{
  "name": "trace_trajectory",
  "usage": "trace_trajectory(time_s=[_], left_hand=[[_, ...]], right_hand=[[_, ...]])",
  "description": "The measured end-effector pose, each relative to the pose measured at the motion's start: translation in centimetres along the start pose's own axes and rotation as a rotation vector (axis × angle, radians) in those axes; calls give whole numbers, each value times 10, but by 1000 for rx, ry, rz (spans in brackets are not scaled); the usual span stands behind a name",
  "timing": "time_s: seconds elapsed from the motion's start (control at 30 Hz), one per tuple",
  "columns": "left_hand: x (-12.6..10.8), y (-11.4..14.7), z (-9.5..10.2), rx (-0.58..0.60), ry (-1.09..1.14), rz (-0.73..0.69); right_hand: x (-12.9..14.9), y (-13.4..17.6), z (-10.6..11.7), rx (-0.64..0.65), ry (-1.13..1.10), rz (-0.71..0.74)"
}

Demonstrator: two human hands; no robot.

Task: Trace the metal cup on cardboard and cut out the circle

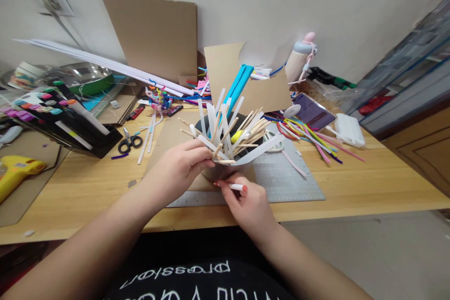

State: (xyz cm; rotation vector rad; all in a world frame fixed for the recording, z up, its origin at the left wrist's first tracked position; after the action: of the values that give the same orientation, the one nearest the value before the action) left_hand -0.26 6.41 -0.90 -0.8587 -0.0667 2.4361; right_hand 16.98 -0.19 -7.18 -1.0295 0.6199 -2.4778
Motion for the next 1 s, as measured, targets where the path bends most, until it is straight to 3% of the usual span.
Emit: trace_trajectory(time_s=[0.2,0.37,0.57,0.8,1.0], left_hand=[[-2,0,0,6,28,16],[-1,0,-1,1,25,7],[0,-1,-1,-18,-2,-12],[-1,-1,0,-33,-17,-27],[-2,0,1,-16,-9,-12]], right_hand=[[-13,7,9,-19,72,-199],[-27,5,20,-57,-108,-435],[-37,-7,29,-49,-132,-417],[-44,-22,37,-54,-7,-418],[-65,-31,40,-10,32,-433]])
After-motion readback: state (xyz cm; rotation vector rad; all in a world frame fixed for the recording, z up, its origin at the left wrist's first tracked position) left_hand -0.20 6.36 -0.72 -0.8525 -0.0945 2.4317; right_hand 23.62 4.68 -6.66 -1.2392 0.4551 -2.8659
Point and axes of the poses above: each hand's wrist, its own y-axis away from the middle knuckle, its own z-axis out of the back of the hand, x = y × z, the point moved 1 cm from there along -y, towards the middle knuckle, and after that the axes turned 13 degrees about z, right-handed, at the moved point
